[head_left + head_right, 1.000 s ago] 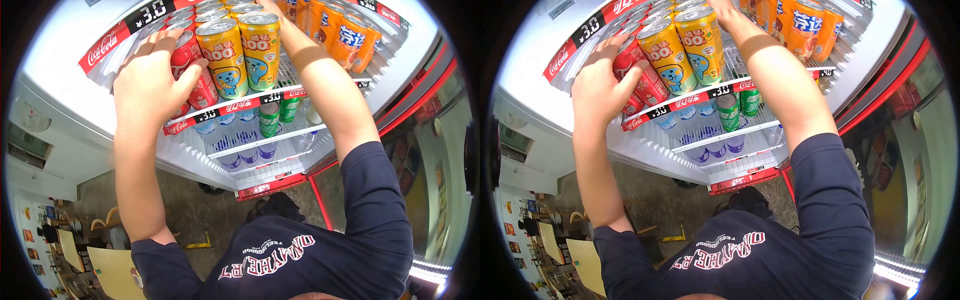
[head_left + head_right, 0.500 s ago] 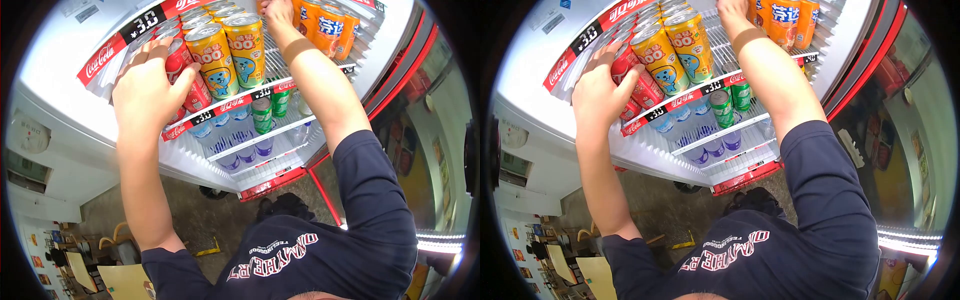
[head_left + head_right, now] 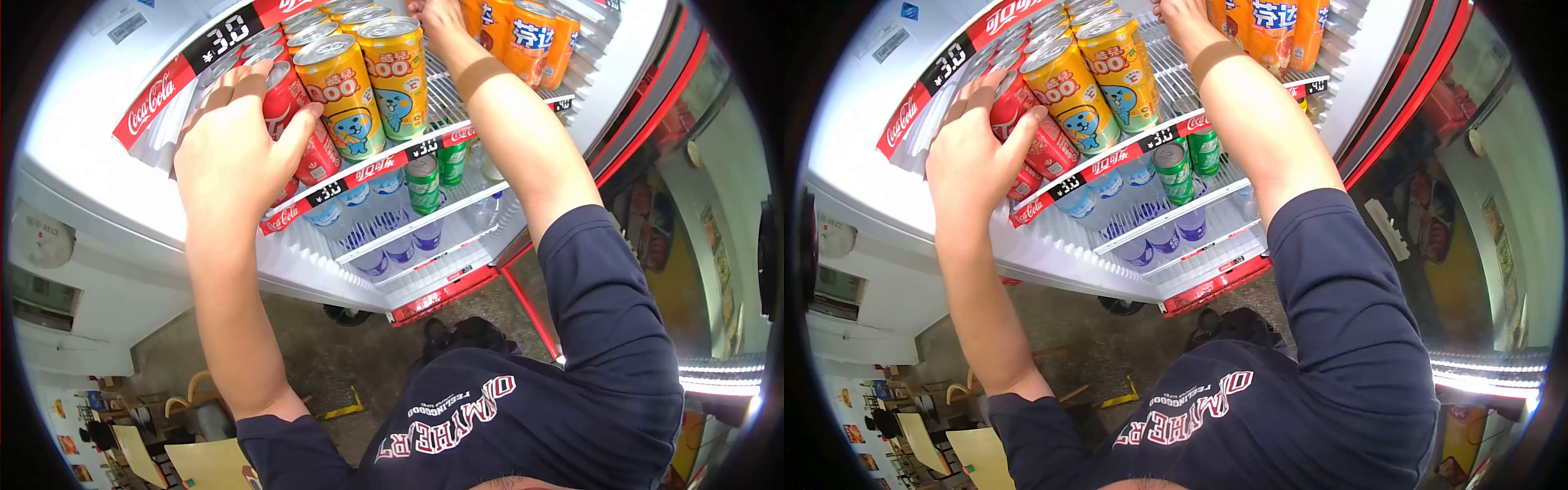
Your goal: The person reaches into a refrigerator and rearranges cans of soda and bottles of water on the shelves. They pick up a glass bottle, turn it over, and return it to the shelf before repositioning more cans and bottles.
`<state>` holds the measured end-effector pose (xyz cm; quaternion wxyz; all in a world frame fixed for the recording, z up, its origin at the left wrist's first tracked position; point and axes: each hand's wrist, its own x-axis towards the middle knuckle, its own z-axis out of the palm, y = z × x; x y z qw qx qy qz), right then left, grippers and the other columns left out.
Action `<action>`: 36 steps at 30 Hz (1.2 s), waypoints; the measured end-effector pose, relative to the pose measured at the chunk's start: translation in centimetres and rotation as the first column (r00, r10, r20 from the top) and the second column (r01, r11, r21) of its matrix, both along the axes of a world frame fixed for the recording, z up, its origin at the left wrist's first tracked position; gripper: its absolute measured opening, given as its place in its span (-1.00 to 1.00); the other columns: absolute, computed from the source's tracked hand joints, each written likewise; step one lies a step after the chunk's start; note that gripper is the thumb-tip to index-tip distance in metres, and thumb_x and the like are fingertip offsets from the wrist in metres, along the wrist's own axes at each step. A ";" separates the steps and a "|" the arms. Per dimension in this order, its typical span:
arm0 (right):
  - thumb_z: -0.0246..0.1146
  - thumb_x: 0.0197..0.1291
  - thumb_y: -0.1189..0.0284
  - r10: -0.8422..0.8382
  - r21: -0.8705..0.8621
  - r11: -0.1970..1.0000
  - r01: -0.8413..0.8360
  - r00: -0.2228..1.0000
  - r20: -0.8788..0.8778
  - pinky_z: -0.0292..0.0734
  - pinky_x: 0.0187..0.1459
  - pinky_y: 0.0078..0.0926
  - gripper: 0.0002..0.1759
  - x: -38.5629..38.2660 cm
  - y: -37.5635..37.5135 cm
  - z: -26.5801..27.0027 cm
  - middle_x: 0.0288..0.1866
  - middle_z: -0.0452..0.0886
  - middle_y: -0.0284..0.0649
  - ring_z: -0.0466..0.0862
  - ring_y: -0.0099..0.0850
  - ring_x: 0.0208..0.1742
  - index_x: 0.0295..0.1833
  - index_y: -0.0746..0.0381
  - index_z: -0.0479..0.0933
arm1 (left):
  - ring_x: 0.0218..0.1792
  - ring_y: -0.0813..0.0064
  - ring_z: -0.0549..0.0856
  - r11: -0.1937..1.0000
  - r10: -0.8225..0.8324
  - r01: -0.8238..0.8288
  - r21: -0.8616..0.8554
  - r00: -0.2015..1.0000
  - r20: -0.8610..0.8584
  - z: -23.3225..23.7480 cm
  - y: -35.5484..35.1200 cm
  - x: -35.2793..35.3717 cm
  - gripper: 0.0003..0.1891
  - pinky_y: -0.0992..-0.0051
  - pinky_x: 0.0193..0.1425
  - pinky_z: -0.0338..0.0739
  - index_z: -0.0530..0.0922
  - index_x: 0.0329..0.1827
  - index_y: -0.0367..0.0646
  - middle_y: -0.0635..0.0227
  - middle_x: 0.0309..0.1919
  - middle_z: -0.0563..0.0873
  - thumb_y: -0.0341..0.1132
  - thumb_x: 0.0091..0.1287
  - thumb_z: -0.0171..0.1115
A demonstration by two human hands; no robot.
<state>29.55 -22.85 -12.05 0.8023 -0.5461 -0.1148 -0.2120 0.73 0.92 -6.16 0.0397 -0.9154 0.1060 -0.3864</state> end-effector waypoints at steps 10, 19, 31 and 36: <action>-0.01 0.55 0.06 -0.128 -0.387 0.897 0.211 0.965 0.228 0.52 -0.21 -0.29 -0.60 1.2 0.4 -1.2 -0.26 0.54 -0.16 0.58 -0.34 -0.23 0.15 0.14 0.45 | 0.23 0.08 0.69 1.000 -0.010 0.010 -0.021 1.000 0.013 -0.1 0.1 0.1 -0.36 0.17 0.26 0.59 0.59 0.31 -0.14 0.12 0.25 0.69 0.07 0.26 0.36; -0.04 0.55 0.07 0.007 -0.602 0.781 0.170 0.960 0.280 0.51 -0.10 -0.26 -0.57 2.9 2.2 -0.6 -0.13 0.54 -0.09 0.58 -0.28 -0.12 0.21 0.17 0.44 | 0.21 0.08 0.69 0.999 -0.038 0.037 0.016 0.997 0.066 -0.4 0.4 0.5 -0.39 0.18 0.24 0.60 0.59 0.30 -0.14 0.12 0.23 0.70 0.03 0.26 0.37; -0.09 0.56 0.09 0.118 -0.695 0.699 0.168 0.932 0.343 0.50 0.05 -0.22 -0.52 4.3 2.2 -1.9 0.04 0.54 0.00 0.58 -0.21 0.03 0.29 0.20 0.44 | 0.22 0.15 0.70 1.000 -0.025 0.024 0.012 0.997 0.078 0.0 -0.2 0.2 -0.40 0.20 0.29 0.60 0.63 0.24 -0.21 0.13 0.17 0.73 0.00 0.22 0.42; -0.11 0.56 0.10 0.163 -0.716 0.682 0.148 0.924 0.347 0.50 0.11 -0.20 -0.50 4.0 2.2 -2.0 0.11 0.54 0.03 0.58 -0.17 0.09 0.32 0.21 0.43 | 0.17 0.06 0.70 0.999 -0.032 0.033 -0.013 0.997 0.076 -0.3 0.2 0.4 -0.42 0.19 0.21 0.61 0.60 0.29 -0.10 0.12 0.20 0.71 -0.04 0.23 0.37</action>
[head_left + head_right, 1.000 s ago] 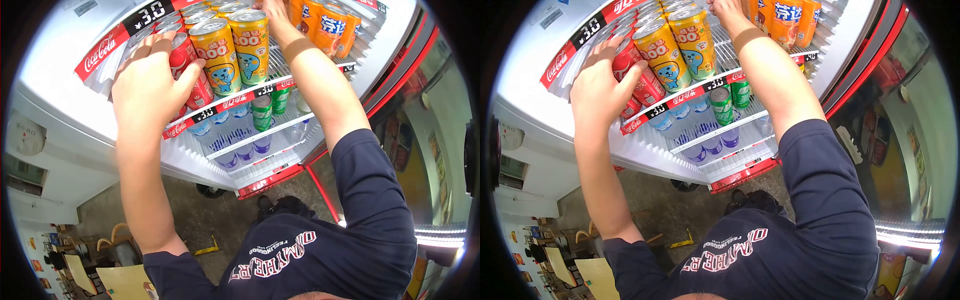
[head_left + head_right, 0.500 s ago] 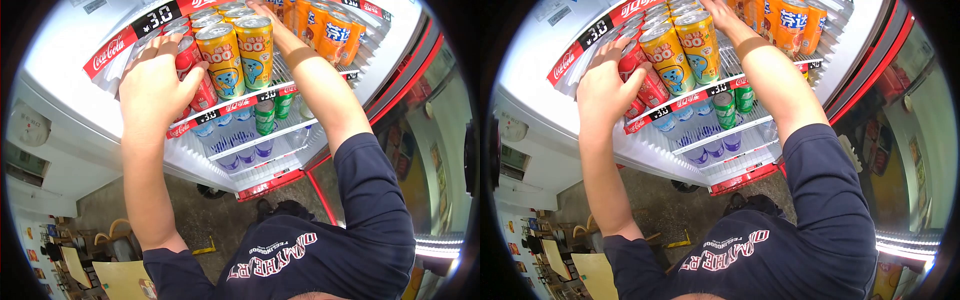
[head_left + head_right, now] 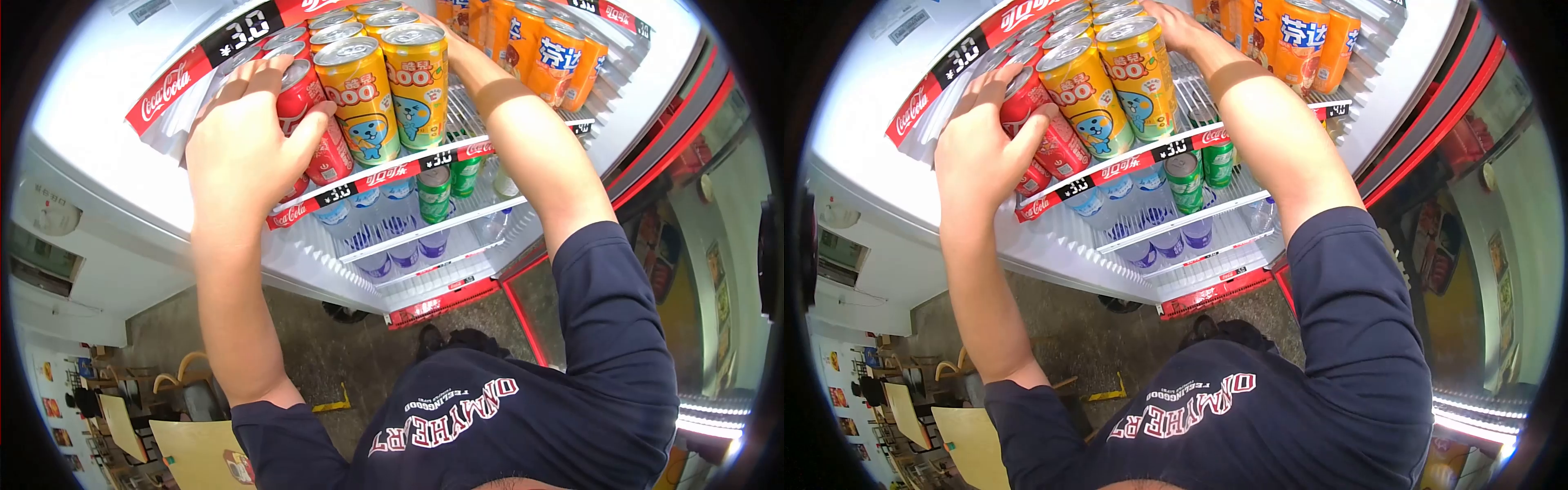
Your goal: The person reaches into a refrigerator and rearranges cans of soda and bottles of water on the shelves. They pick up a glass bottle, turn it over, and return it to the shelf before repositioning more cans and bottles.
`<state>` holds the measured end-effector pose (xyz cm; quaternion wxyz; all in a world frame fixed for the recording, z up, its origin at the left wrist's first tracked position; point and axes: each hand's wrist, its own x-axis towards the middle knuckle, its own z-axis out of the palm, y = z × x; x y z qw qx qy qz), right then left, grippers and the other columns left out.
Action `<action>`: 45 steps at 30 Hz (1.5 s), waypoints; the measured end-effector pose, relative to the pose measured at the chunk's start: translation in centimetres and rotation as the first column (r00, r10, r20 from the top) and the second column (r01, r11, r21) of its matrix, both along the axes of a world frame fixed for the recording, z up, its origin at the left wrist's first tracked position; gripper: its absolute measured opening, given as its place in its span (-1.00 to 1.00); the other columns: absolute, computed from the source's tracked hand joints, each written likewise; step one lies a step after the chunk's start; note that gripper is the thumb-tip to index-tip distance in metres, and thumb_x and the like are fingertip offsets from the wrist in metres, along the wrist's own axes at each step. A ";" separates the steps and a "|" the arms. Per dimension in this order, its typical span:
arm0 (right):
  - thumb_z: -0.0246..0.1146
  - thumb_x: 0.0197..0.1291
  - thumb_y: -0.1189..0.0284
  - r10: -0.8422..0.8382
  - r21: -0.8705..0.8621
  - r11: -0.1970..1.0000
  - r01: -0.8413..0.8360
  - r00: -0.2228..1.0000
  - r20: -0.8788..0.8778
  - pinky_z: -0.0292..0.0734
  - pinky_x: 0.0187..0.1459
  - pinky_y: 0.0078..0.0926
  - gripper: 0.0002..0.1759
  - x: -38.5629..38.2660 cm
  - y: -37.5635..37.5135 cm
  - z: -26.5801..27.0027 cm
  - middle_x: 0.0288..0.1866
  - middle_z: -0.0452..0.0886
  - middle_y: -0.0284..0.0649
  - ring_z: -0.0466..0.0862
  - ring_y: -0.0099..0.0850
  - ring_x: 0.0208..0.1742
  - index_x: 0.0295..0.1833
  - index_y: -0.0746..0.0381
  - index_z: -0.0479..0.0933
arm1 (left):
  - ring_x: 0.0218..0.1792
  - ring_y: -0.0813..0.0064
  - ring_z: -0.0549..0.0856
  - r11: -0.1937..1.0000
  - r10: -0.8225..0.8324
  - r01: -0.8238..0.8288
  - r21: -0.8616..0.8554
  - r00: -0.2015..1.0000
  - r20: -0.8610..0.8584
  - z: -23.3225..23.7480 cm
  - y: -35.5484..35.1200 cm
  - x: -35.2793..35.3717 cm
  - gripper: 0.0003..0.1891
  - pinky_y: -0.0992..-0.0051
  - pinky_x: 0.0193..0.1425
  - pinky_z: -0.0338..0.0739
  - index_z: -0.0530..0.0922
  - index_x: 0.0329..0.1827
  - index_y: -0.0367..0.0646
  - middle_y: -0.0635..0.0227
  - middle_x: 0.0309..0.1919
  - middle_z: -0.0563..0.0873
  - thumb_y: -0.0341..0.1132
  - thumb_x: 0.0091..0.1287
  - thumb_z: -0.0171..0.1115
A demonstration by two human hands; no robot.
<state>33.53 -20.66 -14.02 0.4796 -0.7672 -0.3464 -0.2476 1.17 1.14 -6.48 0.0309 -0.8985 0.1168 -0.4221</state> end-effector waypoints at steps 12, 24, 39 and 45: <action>-0.15 0.57 0.11 0.046 -0.044 0.998 -0.043 0.998 0.051 0.48 0.25 -0.15 -0.44 -0.3 -0.4 -0.6 0.28 0.54 0.12 0.59 -0.09 0.24 0.40 0.24 0.43 | 0.16 0.06 0.70 1.000 -0.005 0.004 -0.027 0.999 -0.051 0.3 -0.2 0.0 -0.43 0.19 0.21 0.59 0.60 0.28 -0.11 0.13 0.20 0.71 -0.02 0.25 0.35; -0.18 0.55 -0.02 0.071 0.111 0.992 -0.053 0.985 -0.160 0.59 0.12 -0.17 -0.34 -0.6 -1.6 0.6 0.21 0.64 0.07 0.66 -0.11 0.15 0.37 0.23 0.52 | 0.15 0.15 0.73 0.999 -0.008 0.007 -0.037 1.000 -0.018 0.2 -0.2 0.1 -0.43 0.20 0.18 0.64 0.67 0.21 -0.14 0.20 0.14 0.75 0.01 0.19 0.39; -0.10 0.61 0.17 0.153 0.402 0.900 -0.170 0.985 0.073 0.56 0.21 -0.23 -0.48 -1.6 -1.5 2.0 0.23 0.61 -0.09 0.62 -0.25 0.21 0.38 0.32 0.44 | 0.16 0.17 0.72 1.000 0.006 -0.006 -0.020 1.000 -0.020 0.2 -0.1 0.3 -0.42 0.21 0.19 0.64 0.66 0.23 -0.13 0.23 0.15 0.74 0.03 0.22 0.36; 0.08 0.54 0.09 0.408 0.560 0.765 -0.319 0.912 -0.037 0.35 0.47 -0.18 -0.34 -8.6 -2.8 1.0 0.47 0.41 -0.07 0.45 -0.19 0.47 0.53 0.30 0.28 | 0.12 0.20 0.73 1.000 0.012 -0.012 -0.008 0.999 -0.031 0.2 -0.2 0.2 -0.42 0.21 0.18 0.64 0.65 0.23 -0.12 0.22 0.10 0.74 0.03 0.22 0.36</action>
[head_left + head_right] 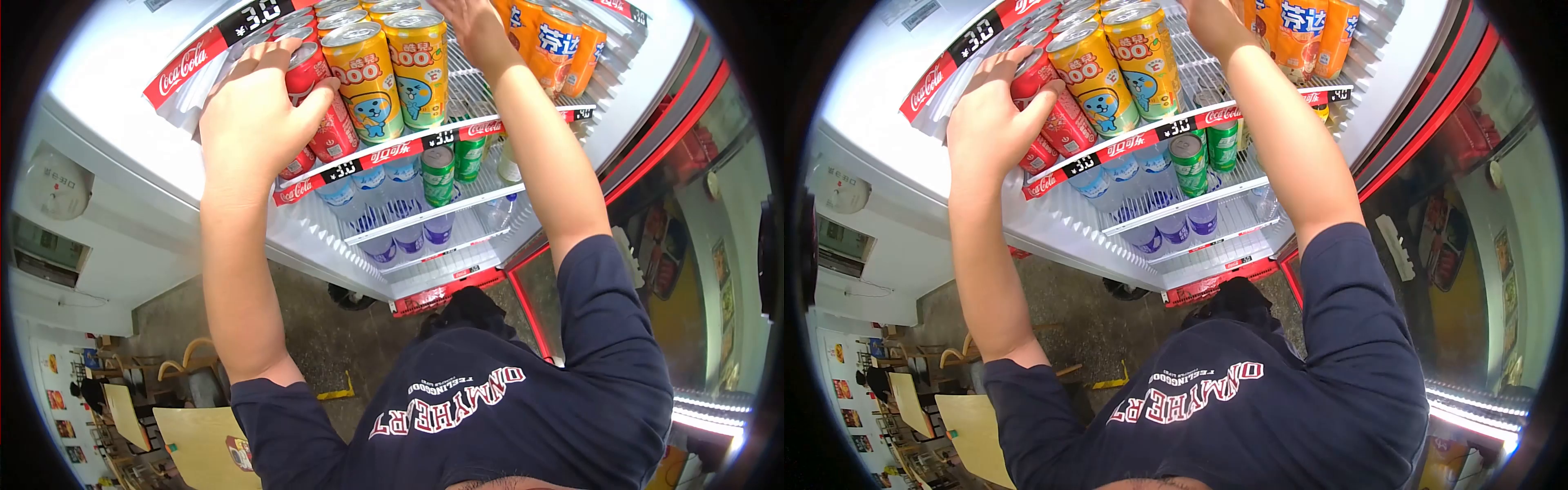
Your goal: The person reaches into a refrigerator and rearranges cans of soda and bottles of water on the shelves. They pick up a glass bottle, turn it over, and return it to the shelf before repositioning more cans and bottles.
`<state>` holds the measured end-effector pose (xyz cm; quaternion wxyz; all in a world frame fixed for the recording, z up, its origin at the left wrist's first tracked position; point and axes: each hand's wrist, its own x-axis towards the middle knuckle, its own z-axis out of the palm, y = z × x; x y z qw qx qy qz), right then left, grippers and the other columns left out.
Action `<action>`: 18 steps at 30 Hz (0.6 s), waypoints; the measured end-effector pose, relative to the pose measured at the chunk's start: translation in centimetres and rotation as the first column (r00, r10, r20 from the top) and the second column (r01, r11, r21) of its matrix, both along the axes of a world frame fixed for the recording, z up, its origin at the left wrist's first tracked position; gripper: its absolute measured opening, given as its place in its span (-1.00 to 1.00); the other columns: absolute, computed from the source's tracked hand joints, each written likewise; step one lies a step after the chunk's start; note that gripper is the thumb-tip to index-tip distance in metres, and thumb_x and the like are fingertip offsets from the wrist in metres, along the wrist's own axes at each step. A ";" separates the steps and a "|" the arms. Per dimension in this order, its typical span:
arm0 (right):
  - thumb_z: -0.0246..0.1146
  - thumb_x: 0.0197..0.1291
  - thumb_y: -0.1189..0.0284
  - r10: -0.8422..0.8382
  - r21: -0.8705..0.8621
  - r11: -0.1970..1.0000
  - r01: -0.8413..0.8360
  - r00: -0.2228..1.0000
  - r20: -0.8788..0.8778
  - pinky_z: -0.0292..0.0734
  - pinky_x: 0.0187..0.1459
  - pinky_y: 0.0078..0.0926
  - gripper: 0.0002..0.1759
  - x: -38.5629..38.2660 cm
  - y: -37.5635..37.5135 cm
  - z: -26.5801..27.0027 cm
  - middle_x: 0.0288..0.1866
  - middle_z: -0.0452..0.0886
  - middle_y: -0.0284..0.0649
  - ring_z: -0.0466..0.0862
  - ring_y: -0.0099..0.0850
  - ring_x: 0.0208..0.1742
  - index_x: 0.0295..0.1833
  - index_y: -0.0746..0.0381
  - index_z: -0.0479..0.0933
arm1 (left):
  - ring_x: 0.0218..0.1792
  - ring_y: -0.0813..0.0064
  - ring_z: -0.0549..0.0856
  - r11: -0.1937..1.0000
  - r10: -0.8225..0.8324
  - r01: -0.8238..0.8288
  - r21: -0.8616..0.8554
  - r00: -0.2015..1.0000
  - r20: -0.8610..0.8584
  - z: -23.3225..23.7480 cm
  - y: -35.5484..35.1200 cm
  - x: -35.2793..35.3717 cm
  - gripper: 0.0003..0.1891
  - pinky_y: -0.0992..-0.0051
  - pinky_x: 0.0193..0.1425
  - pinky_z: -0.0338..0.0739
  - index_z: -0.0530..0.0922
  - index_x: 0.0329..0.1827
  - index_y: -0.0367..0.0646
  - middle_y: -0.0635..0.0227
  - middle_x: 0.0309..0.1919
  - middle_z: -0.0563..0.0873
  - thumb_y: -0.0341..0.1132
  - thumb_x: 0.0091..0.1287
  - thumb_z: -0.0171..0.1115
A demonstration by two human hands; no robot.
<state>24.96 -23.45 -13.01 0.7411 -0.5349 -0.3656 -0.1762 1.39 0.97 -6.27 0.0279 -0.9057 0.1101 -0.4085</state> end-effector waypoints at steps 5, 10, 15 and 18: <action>0.30 0.40 0.00 0.099 -0.219 0.972 -0.083 0.993 0.063 0.31 0.48 -0.20 -0.15 -10.0 0.4 0.5 0.48 0.40 -0.07 0.39 -0.21 0.50 0.60 0.24 0.20 | 0.15 0.19 0.71 1.000 0.027 -0.027 -0.005 1.000 -0.012 0.2 -0.1 -0.2 -0.41 0.20 0.22 0.62 0.66 0.24 -0.12 0.22 0.10 0.74 0.04 0.22 0.36; 0.44 0.29 0.11 0.238 -0.178 0.957 -0.230 0.971 0.025 0.30 0.49 -0.23 -0.05 -11.0 0.7 0.0 0.52 0.36 -0.08 0.37 -0.25 0.52 0.63 0.19 0.13 | 0.21 0.20 0.69 0.999 0.045 -0.045 -0.014 0.999 0.016 0.2 -0.2 -0.3 -0.41 0.20 0.25 0.61 0.67 0.24 -0.12 0.23 0.12 0.75 0.06 0.23 0.35; 0.48 0.25 0.25 0.194 -0.216 0.960 -0.178 0.979 0.058 0.27 0.51 -0.23 0.02 -10.7 0.9 -0.2 0.55 0.31 -0.04 0.33 -0.23 0.55 0.67 0.19 0.04 | 0.23 0.21 0.70 0.999 0.034 -0.033 -0.011 0.996 0.088 -0.4 0.1 0.0 -0.40 0.19 0.28 0.60 0.67 0.27 -0.06 0.25 0.17 0.75 0.08 0.23 0.35; 0.49 0.24 0.29 0.159 -0.241 0.961 -0.136 0.984 0.076 0.24 0.54 -0.22 0.04 -11.2 0.9 -0.1 0.56 0.29 -0.01 0.31 -0.22 0.57 0.68 0.20 0.02 | 0.21 0.21 0.72 0.997 0.060 -0.059 -0.041 0.998 0.017 -0.2 0.0 -0.3 -0.40 0.20 0.29 0.60 0.66 0.28 -0.03 0.25 0.18 0.76 0.09 0.24 0.34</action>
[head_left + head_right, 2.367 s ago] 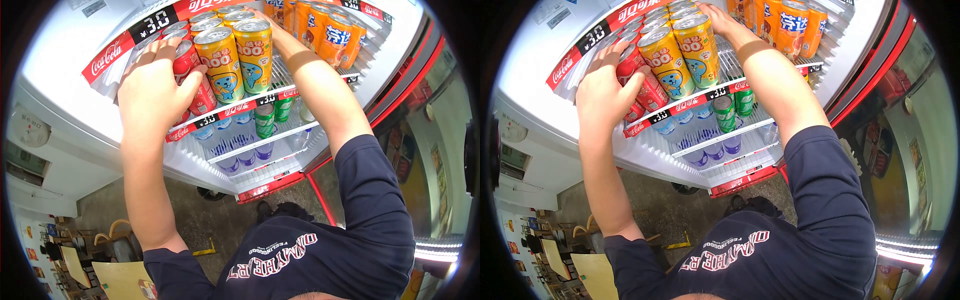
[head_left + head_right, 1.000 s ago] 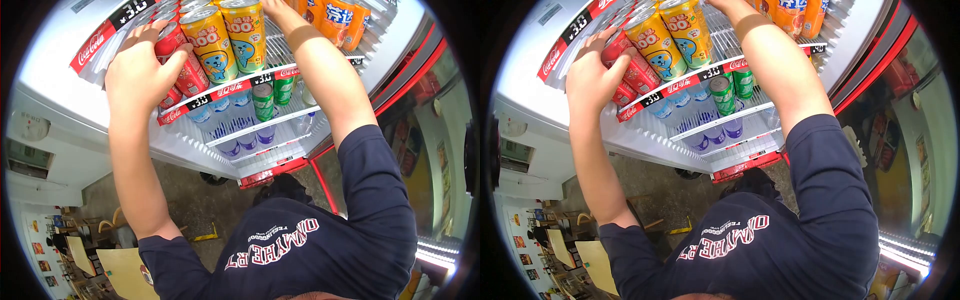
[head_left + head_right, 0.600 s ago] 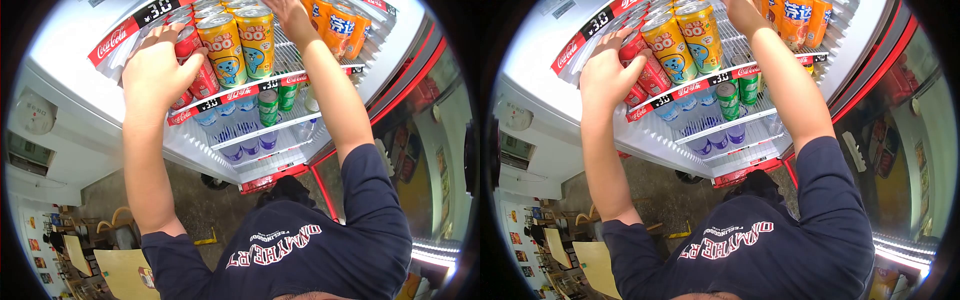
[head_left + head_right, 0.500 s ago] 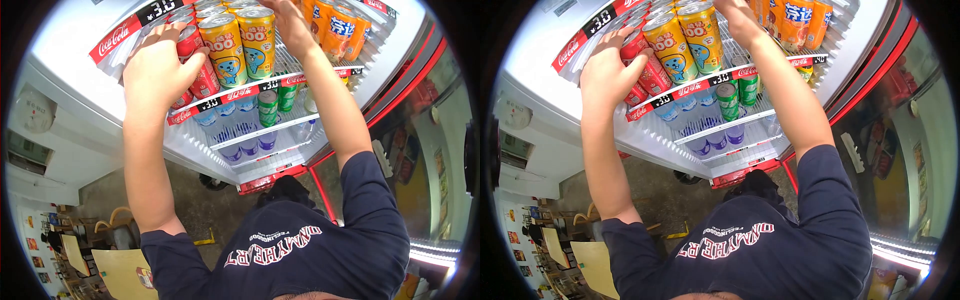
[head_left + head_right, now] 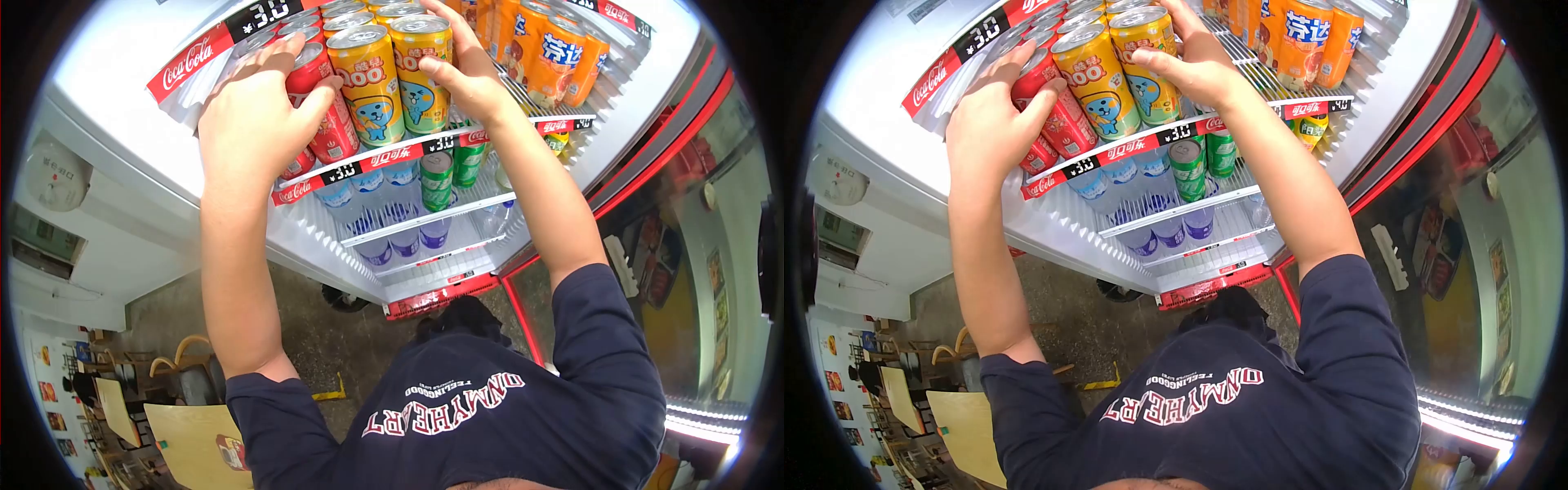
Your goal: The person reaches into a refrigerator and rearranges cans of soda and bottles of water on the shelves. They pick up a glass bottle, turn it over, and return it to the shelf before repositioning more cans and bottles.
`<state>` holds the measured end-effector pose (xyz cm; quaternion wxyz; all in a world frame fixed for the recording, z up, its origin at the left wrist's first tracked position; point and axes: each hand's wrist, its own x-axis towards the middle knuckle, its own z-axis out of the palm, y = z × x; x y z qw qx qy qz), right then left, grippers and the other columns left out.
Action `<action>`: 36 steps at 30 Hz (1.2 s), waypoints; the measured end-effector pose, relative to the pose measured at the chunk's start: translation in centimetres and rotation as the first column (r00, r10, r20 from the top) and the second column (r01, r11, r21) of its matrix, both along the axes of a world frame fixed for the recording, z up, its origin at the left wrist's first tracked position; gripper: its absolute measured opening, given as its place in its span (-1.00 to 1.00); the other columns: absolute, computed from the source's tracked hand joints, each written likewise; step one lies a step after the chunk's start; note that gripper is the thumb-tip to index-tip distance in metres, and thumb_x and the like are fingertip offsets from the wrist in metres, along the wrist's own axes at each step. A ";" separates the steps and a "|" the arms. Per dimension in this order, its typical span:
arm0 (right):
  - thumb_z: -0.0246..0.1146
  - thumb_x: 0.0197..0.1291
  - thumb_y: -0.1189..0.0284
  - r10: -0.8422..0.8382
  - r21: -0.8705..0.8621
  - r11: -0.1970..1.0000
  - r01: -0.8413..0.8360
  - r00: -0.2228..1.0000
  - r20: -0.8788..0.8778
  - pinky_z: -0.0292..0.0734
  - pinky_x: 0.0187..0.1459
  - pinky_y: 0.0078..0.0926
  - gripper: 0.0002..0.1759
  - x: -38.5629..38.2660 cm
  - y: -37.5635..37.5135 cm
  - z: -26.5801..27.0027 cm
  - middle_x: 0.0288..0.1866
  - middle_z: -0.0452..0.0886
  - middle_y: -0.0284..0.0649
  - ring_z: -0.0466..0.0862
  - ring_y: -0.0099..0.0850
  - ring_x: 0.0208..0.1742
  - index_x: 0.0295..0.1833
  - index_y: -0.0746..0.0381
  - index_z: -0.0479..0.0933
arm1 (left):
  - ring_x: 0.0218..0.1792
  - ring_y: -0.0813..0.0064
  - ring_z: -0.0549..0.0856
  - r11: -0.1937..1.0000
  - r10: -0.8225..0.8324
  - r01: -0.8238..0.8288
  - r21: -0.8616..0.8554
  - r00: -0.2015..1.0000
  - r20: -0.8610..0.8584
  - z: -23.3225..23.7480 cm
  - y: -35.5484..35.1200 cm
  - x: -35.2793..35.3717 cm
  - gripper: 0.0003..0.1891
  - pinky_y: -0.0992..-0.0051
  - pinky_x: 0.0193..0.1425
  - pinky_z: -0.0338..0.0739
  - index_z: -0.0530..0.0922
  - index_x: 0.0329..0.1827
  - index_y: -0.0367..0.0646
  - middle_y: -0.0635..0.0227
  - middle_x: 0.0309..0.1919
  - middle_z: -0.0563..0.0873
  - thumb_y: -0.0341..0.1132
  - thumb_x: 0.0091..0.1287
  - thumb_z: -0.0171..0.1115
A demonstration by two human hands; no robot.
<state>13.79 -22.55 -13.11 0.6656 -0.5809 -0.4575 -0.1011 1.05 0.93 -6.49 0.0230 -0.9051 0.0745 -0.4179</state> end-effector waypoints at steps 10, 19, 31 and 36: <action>0.47 0.23 0.35 0.035 0.008 0.999 -0.034 0.996 -0.076 0.26 0.53 -0.22 0.02 -0.3 -0.1 0.2 0.56 0.31 -0.04 0.32 -0.22 0.57 0.68 0.17 0.04 | 0.16 0.17 0.74 1.000 -0.007 0.007 -0.004 1.000 -0.024 0.1 0.1 0.1 -0.38 0.22 0.23 0.62 0.65 0.32 -0.03 0.21 0.21 0.74 0.11 0.26 0.32; 0.54 0.16 0.16 0.107 0.107 0.989 -0.099 0.992 -0.073 0.29 0.50 -0.21 0.09 -0.1 0.5 -0.3 0.53 0.35 -0.07 0.33 -0.23 0.56 0.67 0.19 0.06 | 0.07 0.19 0.78 1.000 0.014 -0.014 -0.009 0.998 -0.059 0.0 0.1 -0.1 -0.39 0.23 0.18 0.63 0.65 0.32 -0.03 0.18 0.23 0.73 0.12 0.30 0.28; 0.56 0.14 0.26 0.149 0.093 0.986 -0.138 0.981 -0.120 0.29 0.51 -0.22 0.11 -0.5 0.4 0.0 0.53 0.37 -0.08 0.35 -0.23 0.54 0.68 0.17 0.04 | 0.09 0.18 0.77 1.000 0.001 -0.002 -0.006 0.999 -0.048 -0.1 0.3 0.0 -0.38 0.24 0.21 0.62 0.63 0.34 -0.04 0.18 0.24 0.72 0.12 0.30 0.28; 0.52 0.16 0.32 0.138 0.081 0.988 -0.131 0.987 -0.087 0.29 0.51 -0.22 0.07 -0.2 0.4 -0.1 0.52 0.37 -0.08 0.36 -0.24 0.54 0.67 0.18 0.05 | 0.07 0.17 0.77 1.000 -0.017 0.018 0.024 1.000 -0.010 -0.2 0.6 0.2 -0.39 0.24 0.19 0.63 0.64 0.32 -0.07 0.17 0.24 0.72 0.11 0.29 0.29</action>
